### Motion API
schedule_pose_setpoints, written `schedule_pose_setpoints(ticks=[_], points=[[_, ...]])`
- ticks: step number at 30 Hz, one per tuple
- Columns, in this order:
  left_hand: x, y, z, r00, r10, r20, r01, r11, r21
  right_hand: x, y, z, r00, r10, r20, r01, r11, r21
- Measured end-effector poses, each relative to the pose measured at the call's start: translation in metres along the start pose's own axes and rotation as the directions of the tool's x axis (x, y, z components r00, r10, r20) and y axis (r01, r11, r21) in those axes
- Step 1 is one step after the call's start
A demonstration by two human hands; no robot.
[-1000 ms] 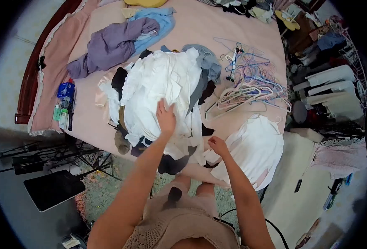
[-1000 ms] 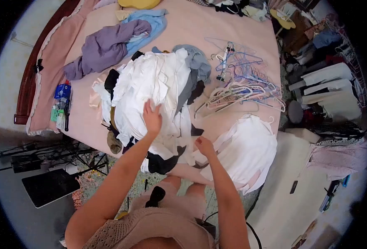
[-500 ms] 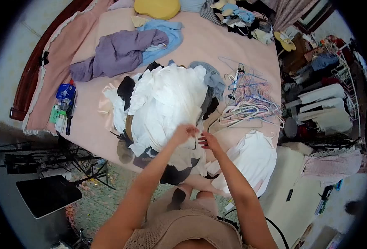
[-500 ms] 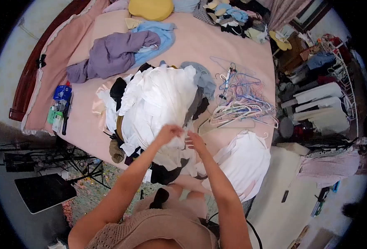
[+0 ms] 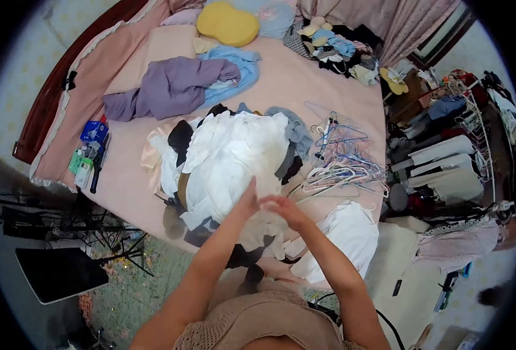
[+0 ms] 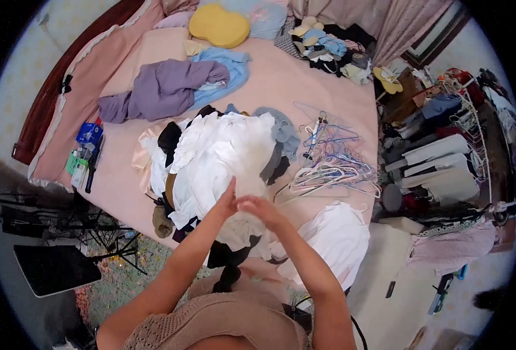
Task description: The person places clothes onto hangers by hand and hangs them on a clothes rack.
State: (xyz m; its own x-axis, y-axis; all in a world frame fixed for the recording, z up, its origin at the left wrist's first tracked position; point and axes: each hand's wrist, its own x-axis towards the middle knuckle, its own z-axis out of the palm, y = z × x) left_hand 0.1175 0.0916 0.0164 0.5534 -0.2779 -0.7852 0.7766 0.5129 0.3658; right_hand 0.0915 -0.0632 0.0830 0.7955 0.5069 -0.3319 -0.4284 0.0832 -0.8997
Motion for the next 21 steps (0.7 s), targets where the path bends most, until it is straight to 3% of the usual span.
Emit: schedule_pose_setpoints(ticks=[2, 3, 5, 6, 7, 8, 9, 10, 12, 14, 16, 19, 21], points=[[0.005, 0.013, 0.016, 0.929, 0.098, 0.357, -0.014, 0.973, -0.231, -0.03, -0.026, 0.019, 0.945, 0.068, 0.32, -0.03, 0.992, -0.122], [0.021, 0.017, 0.018, 0.908, 0.04, 0.417, 0.068, 0.968, -0.24, -0.041, -0.027, 0.022, 0.952, 0.061, 0.301, -0.025, 0.992, -0.122], [0.033, 0.017, 0.033, 0.89, 0.001, 0.456, 0.094, 0.978, -0.187, -0.059, -0.027, 0.025, 0.885, 0.209, 0.416, -0.125, 0.967, -0.221], [0.034, 0.017, 0.042, 0.877, -0.026, 0.479, 0.11, 0.983, -0.147, -0.066, -0.023, 0.022, 0.895, 0.2, 0.398, -0.119, 0.969, -0.219], [0.034, 0.015, 0.05, 0.869, -0.039, 0.493, 0.117, 0.985, -0.127, -0.071, -0.018, 0.016, 0.909, 0.185, 0.373, -0.092, 0.963, -0.253], [0.034, 0.013, 0.058, 0.698, -0.029, 0.715, 0.237, 0.952, -0.193, -0.077, -0.016, 0.009, 0.923, 0.168, 0.346, -0.066, 0.955, -0.288], [0.032, 0.012, 0.067, 0.478, 0.013, 0.878, 0.374, 0.902, -0.217, -0.087, -0.025, 0.003, 0.932, 0.277, 0.236, -0.203, 0.934, -0.294], [0.017, 0.012, 0.083, 0.465, -0.01, 0.885, 0.381, 0.905, -0.19, -0.095, -0.02, -0.007, 0.941, 0.26, 0.215, -0.194, 0.938, -0.286], [-0.039, 0.012, 0.123, 0.711, 0.083, 0.698, 0.225, 0.914, -0.338, -0.102, 0.005, -0.035, 0.968, 0.248, -0.05, -0.242, 0.965, 0.1], [-0.067, 0.012, 0.14, 0.67, 0.072, 0.739, 0.179, 0.95, -0.255, -0.108, 0.019, -0.057, 0.975, 0.154, -0.161, -0.131, 0.981, 0.143], [-0.073, 0.005, 0.147, 0.628, 0.061, 0.776, 0.125, 0.976, -0.178, -0.114, 0.009, -0.068, 0.935, 0.089, -0.344, 0.056, 0.919, 0.391], [-0.075, -0.004, 0.158, 0.453, 0.001, 0.891, 0.243, 0.962, -0.124, -0.122, -0.015, -0.06, 0.87, 0.006, -0.492, 0.22, 0.89, 0.4], [-0.082, -0.008, 0.166, 0.473, -0.031, 0.88, 0.217, 0.973, -0.082, -0.129, -0.033, -0.053, 0.872, -0.093, -0.48, 0.332, 0.833, 0.442]])
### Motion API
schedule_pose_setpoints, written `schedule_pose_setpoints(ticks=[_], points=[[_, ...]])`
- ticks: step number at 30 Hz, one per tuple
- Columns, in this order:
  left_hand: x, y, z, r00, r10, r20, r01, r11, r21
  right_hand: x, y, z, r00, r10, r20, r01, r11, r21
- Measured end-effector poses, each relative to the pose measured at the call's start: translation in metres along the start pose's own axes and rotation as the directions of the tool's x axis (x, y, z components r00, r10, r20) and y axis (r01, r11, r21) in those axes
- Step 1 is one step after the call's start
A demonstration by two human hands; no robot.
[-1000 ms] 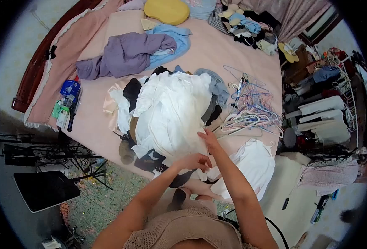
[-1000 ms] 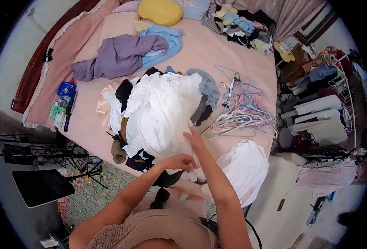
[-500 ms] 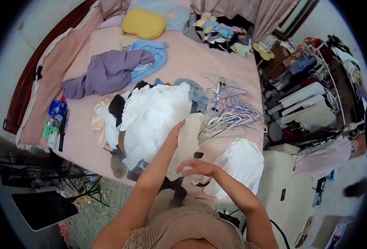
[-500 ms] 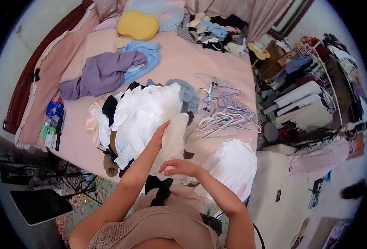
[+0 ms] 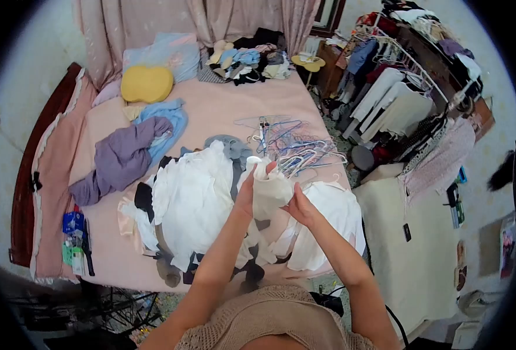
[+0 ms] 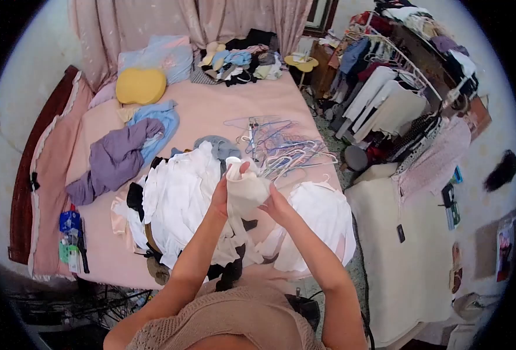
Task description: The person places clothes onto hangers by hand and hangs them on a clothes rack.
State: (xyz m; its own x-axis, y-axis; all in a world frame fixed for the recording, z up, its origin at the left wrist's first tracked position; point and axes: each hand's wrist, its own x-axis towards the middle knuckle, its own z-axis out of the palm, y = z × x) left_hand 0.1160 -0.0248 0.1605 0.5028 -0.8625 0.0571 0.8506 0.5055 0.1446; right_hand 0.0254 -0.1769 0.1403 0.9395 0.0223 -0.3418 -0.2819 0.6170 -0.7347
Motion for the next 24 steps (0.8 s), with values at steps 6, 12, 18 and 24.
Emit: schedule_pose_setpoints(ticks=[6, 12, 18, 24], points=[[0.001, -0.002, 0.014, 0.939, 0.195, -0.282, -0.129, 0.963, 0.235, -0.02, -0.042, -0.002, 0.947, -0.293, -0.133, 0.304, 0.95, 0.075], [-0.009, 0.006, -0.033, 0.879, 0.169, -0.446, -0.182, 0.983, 0.014, -0.051, -0.087, -0.014, 0.89, -0.427, -0.159, 0.454, 0.864, 0.218], [-0.008, 0.004, -0.069, 0.681, 0.237, -0.692, -0.157, 0.971, 0.179, -0.076, -0.108, -0.012, 0.89, -0.453, -0.046, 0.447, 0.849, 0.281], [0.024, -0.052, 0.026, 0.976, 0.173, -0.135, 0.024, 0.526, 0.85, -0.093, -0.115, 0.003, 0.915, -0.403, -0.018, 0.394, 0.885, 0.25]])
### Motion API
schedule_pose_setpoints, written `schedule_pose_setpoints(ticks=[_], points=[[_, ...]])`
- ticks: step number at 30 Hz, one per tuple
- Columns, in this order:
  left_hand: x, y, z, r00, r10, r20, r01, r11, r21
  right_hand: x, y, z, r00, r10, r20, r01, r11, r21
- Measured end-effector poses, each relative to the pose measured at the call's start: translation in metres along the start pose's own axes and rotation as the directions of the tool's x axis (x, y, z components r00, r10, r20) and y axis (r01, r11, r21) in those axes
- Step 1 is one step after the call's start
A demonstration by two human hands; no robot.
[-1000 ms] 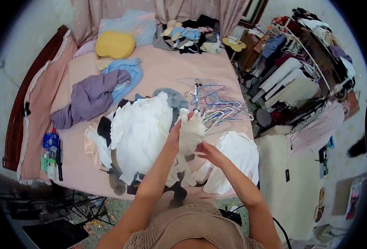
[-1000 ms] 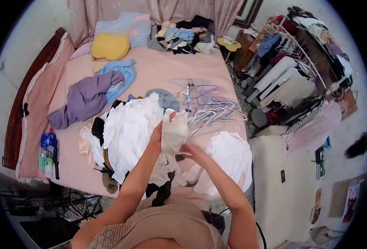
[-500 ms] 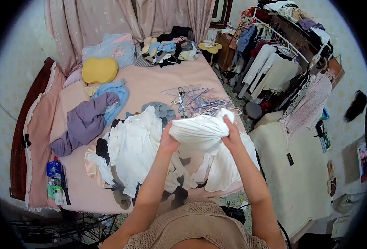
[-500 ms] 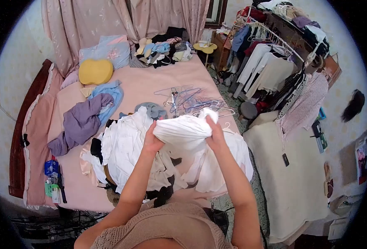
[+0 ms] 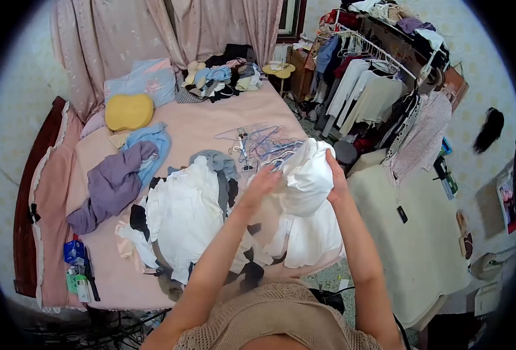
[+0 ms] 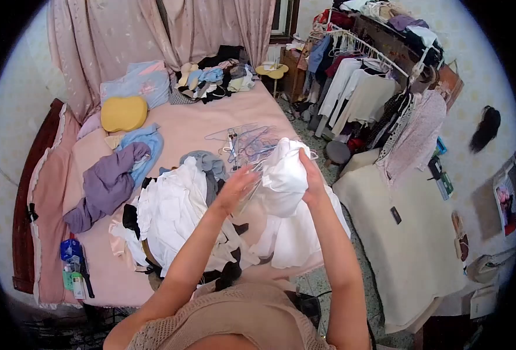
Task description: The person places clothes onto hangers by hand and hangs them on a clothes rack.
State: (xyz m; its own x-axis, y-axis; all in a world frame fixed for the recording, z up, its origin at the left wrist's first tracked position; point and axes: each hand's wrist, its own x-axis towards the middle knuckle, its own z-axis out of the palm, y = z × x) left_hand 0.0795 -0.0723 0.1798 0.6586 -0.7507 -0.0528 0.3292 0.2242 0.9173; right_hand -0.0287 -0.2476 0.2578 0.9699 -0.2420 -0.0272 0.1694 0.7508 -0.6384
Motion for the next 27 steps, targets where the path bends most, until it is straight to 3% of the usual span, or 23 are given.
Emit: schedule_pose_setpoints(ticks=[1, 2, 4, 5, 7, 8, 9, 11, 12, 13, 15, 16, 17, 19, 20, 25, 27], points=[[0.0, 0.005, 0.015, 0.995, 0.013, 0.098, -0.025, 0.992, 0.124, -0.002, 0.0, 0.003, 0.999, 0.031, 0.016, -0.031, 1.0, -0.004], [-0.003, 0.013, 0.021, 0.995, 0.013, 0.1, -0.026, 0.992, 0.125, -0.002, 0.0, 0.002, 0.999, 0.029, 0.016, -0.029, 1.0, -0.004], [-0.003, 0.031, 0.035, 0.934, -0.048, 0.354, -0.03, 0.977, 0.213, -0.001, -0.006, 0.0, 0.999, 0.032, 0.036, -0.033, 0.999, 0.029], [0.002, 0.028, 0.031, 0.93, -0.048, 0.363, -0.033, 0.976, 0.213, -0.001, -0.012, -0.002, 0.999, 0.023, 0.033, -0.024, 0.999, 0.027], [0.004, 0.038, 0.025, 0.985, -0.035, 0.168, -0.005, 0.973, 0.232, -0.003, -0.024, -0.004, 0.985, -0.063, -0.163, 0.046, 0.993, -0.105], [0.002, 0.04, 0.022, 0.991, -0.039, 0.126, 0.024, 0.992, 0.12, 0.003, -0.027, -0.021, 0.973, -0.14, -0.183, 0.106, 0.977, -0.185], [-0.005, 0.055, 0.027, 0.991, -0.043, 0.126, 0.027, 0.992, 0.121, 0.004, -0.027, -0.033, 0.973, -0.14, -0.186, 0.105, 0.977, -0.183], [-0.012, 0.078, 0.031, 0.981, 0.028, 0.193, 0.002, 0.988, -0.152, 0.006, -0.027, -0.046, 0.934, -0.17, -0.315, 0.003, 0.884, -0.467], [-0.01, 0.082, 0.029, 0.97, -0.033, 0.239, 0.07, 0.987, -0.146, -0.001, -0.026, -0.032, 0.921, -0.163, -0.354, -0.08, 0.811, -0.58], [-0.009, 0.083, 0.029, 0.971, -0.033, 0.235, 0.069, 0.987, -0.148, 0.001, -0.022, -0.038, 0.922, -0.159, -0.354, -0.083, 0.81, -0.58], [-0.008, 0.083, 0.031, 0.959, 0.012, 0.282, 0.027, 0.99, -0.135, 0.01, -0.013, -0.052, 0.918, -0.221, -0.328, -0.193, 0.475, -0.858], [-0.007, 0.083, 0.032, 0.96, 0.013, 0.281, 0.026, 0.991, -0.134, 0.003, -0.011, -0.027, 0.93, -0.265, -0.256, -0.145, 0.374, -0.916], [-0.004, 0.081, 0.033, 0.962, 0.018, 0.271, 0.025, 0.988, -0.153, 0.018, 0.0, -0.06, 0.932, -0.321, -0.167, -0.112, 0.182, -0.977], [0.001, 0.075, 0.032, 0.964, 0.018, 0.266, 0.028, 0.986, -0.167, 0.006, 0.0, -0.02, 0.964, -0.262, -0.045, -0.036, 0.036, -0.999], [0.003, 0.07, 0.031, 0.973, 0.026, 0.229, 0.008, 0.989, -0.147, -0.001, 0.006, -0.003, 0.948, -0.314, 0.056, 0.041, -0.054, -0.998], [-0.002, 0.066, 0.042, 0.984, 0.041, 0.174, -0.023, 0.994, -0.108, -0.012, 0.035, 0.026, 0.958, -0.25, 0.141, 0.098, -0.179, -0.979], [-0.006, 0.069, 0.049, 0.964, 0.095, 0.247, -0.087, 0.995, -0.043, -0.004, 0.044, 0.02, 0.955, -0.297, 0.004, -0.06, -0.206, -0.977]])
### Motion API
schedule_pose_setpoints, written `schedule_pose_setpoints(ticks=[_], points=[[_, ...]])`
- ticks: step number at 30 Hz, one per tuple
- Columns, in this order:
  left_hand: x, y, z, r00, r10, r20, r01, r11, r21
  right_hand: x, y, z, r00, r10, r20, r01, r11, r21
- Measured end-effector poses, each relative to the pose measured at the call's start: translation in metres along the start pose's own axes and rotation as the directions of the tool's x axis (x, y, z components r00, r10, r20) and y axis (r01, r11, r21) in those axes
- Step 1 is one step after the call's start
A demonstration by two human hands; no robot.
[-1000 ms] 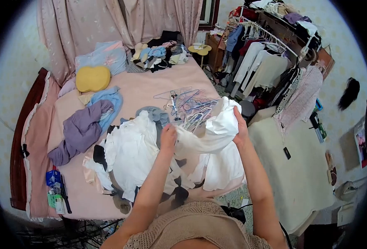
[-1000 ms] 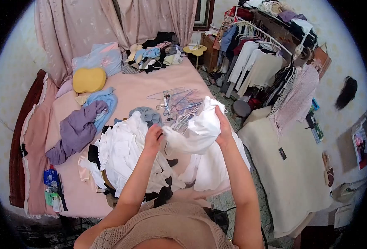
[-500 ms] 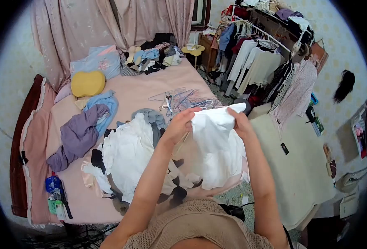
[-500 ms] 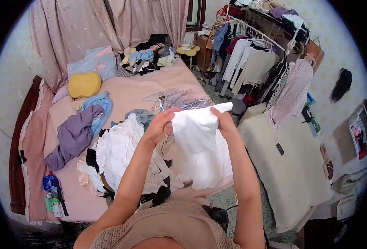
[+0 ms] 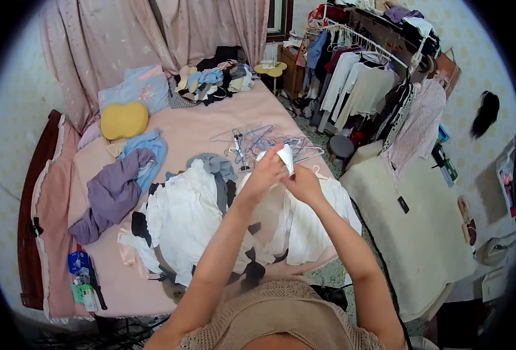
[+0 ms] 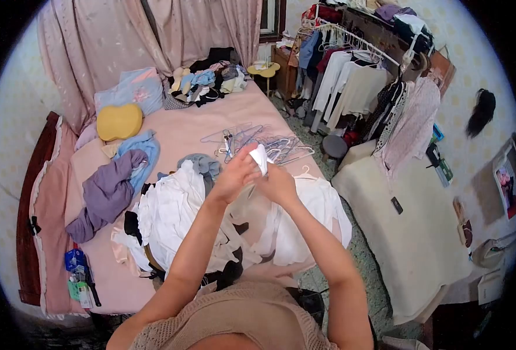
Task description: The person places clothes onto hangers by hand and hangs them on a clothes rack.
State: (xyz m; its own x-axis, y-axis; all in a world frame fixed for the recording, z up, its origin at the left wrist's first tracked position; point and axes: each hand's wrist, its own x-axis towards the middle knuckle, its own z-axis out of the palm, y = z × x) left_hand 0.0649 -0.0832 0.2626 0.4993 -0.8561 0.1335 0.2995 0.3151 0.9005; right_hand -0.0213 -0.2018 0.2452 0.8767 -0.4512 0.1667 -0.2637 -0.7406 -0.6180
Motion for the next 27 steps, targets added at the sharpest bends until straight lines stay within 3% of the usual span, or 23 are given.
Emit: schedule_pose_setpoints(ticks=[1, 2, 4, 5, 6, 8, 9, 11, 12, 14, 15, 20, 22, 27], points=[[0.004, -0.004, -0.001, 0.999, -0.009, -0.034, 0.006, 0.995, -0.1, 0.003, 0.007, 0.007, 0.993, -0.015, -0.116, 0.015, 1.0, 0.004], [0.005, -0.003, -0.005, 0.999, -0.009, -0.036, 0.005, 0.995, -0.098, 0.007, 0.015, 0.008, 0.993, -0.016, -0.114, 0.017, 1.0, 0.005], [0.008, 0.003, -0.018, 0.969, 0.237, -0.077, -0.195, 0.914, 0.356, 0.016, 0.027, 0.0, 0.981, 0.011, -0.192, -0.032, 0.994, -0.103], [0.009, 0.007, -0.026, 0.922, 0.314, -0.226, -0.129, 0.8, 0.586, 0.018, 0.03, -0.005, 0.983, 0.008, -0.186, -0.028, 0.994, -0.101], [0.008, 0.014, -0.029, 0.92, 0.314, -0.233, -0.125, 0.801, 0.585, 0.018, 0.029, -0.014, 0.969, 0.036, -0.243, -0.064, 0.992, -0.11], [0.007, 0.027, -0.034, 0.813, 0.404, -0.418, 0.097, 0.615, 0.783, 0.021, 0.033, -0.024, 0.952, 0.062, -0.3, -0.101, 0.988, -0.117], [0.006, 0.035, -0.037, 0.813, 0.404, -0.419, 0.097, 0.616, 0.782, 0.024, 0.037, -0.029, 0.944, 0.071, -0.322, -0.109, 0.989, -0.103], [0.004, 0.047, -0.042, 0.768, 0.401, -0.5, 0.327, 0.426, 0.843, 0.026, 0.043, -0.037, 0.937, 0.086, -0.339, -0.122, 0.989, -0.088], [0.004, 0.048, -0.048, 0.768, 0.4, -0.499, 0.326, 0.427, 0.843, 0.026, 0.046, -0.04, 0.937, 0.086, -0.34, -0.123, 0.988, -0.09], [0.006, 0.044, -0.064, 0.613, 0.736, -0.289, 0.213, 0.199, 0.957, 0.028, 0.058, -0.043, 0.922, 0.155, -0.354, -0.192, 0.979, -0.071], [0.006, 0.044, -0.068, 0.562, 0.792, -0.238, 0.188, 0.158, 0.969, 0.029, 0.065, -0.046, 0.921, 0.14, -0.363, -0.179, 0.981, -0.078], [0.004, 0.054, -0.085, 0.57, 0.725, -0.387, 0.203, 0.332, 0.921, 0.028, 0.094, -0.064, 0.889, 0.156, -0.431, -0.206, 0.976, -0.072], [0.005, 0.054, -0.089, 0.593, 0.675, -0.439, 0.134, 0.455, 0.88, 0.03, 0.098, -0.071, 0.888, 0.186, -0.42, -0.228, 0.972, -0.051], [0.009, 0.042, -0.098, 0.682, 0.608, -0.406, 0.099, 0.473, 0.876, 0.033, 0.104, -0.069, 0.916, 0.152, -0.373, -0.157, 0.987, 0.016]])
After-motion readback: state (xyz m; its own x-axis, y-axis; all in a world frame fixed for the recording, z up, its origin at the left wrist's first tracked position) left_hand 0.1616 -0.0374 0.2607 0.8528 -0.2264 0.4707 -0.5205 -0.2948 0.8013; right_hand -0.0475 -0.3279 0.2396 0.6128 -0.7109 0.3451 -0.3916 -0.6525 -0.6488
